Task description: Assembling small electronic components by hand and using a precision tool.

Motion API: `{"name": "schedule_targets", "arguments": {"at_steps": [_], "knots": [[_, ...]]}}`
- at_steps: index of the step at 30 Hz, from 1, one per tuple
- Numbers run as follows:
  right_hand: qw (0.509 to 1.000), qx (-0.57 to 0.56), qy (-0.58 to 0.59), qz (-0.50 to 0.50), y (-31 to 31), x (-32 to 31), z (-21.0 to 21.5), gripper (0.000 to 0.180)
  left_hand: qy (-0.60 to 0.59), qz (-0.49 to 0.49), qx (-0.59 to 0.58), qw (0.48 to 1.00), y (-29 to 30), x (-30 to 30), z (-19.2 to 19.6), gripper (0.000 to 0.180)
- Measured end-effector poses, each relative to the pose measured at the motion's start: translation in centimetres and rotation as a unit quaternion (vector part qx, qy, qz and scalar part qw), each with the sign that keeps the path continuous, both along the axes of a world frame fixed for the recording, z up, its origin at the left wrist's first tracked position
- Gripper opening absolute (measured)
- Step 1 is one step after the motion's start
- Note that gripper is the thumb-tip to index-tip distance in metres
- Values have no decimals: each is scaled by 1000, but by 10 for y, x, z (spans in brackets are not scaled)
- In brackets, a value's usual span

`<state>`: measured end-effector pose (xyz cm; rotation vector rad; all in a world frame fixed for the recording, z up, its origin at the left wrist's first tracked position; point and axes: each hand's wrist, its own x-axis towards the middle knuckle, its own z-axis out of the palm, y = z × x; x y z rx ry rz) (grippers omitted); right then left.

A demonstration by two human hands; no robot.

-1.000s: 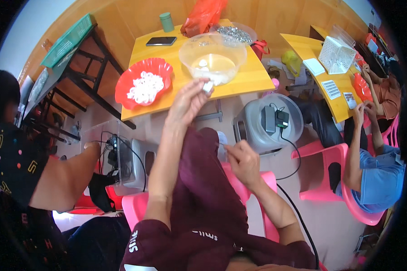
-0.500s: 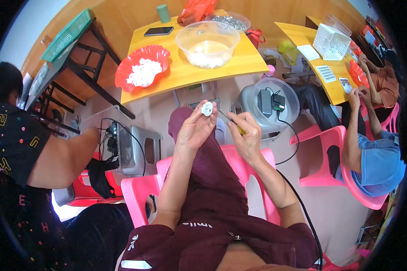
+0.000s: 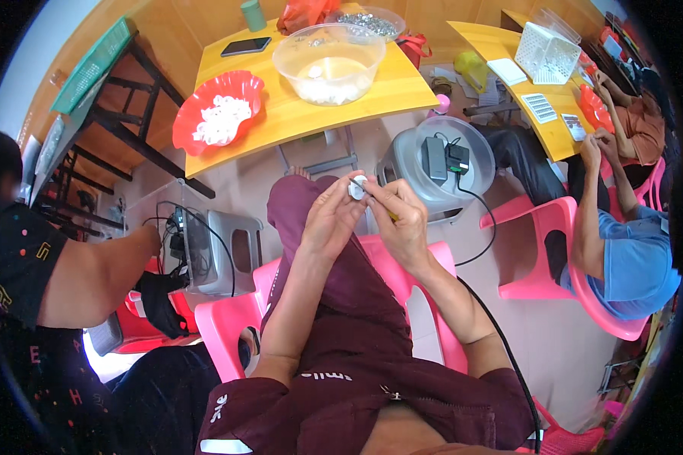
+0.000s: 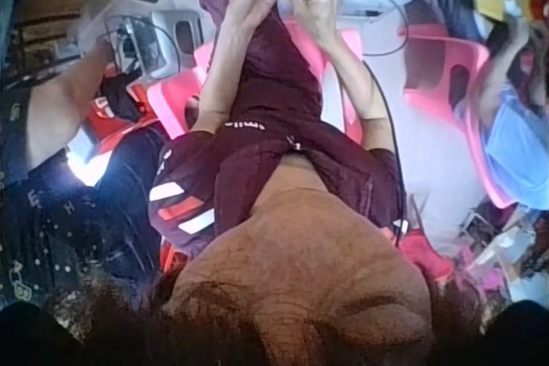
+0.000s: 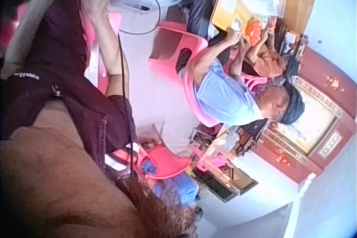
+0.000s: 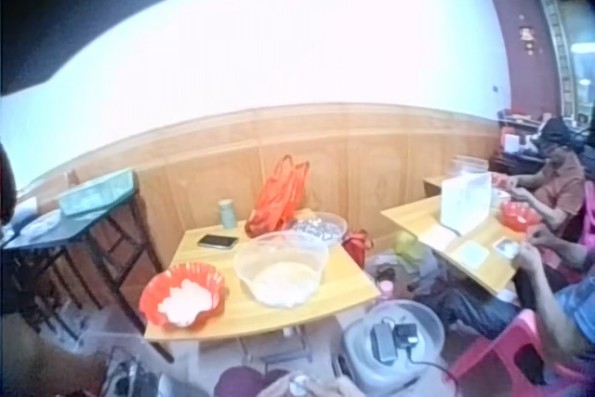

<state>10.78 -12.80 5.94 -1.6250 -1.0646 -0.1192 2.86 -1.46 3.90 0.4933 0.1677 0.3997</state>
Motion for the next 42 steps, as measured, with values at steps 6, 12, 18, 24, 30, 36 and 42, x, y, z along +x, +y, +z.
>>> {"name": "schedule_targets", "arguments": {"at_steps": [6,12,18,24,30,36,42], "knots": [[1000,10,-1,6,0,-4,5,25,15,26,86,996,2,-7,1,34],[998,20,47,20,-1,-4,2,27,16,28,42,999,4,-10,4,37],[1000,3,14,11,0,-5,1,27,6,48,67,997,3,-6,-2,36],[1000,-3,-3,-1,-1,-3,1,26,23,39,57,997,4,-7,5,35],[1000,-13,-15,-5,-1,-4,1,26,11,-3,62,998,15,-13,-6,34],[1000,-12,2,-9,-1,-3,1,29,9,20,73,997,11,-12,-1,31],[999,-2,36,-1,-1,-2,0,30,3,42,107,993,9,-11,6,32]]}}
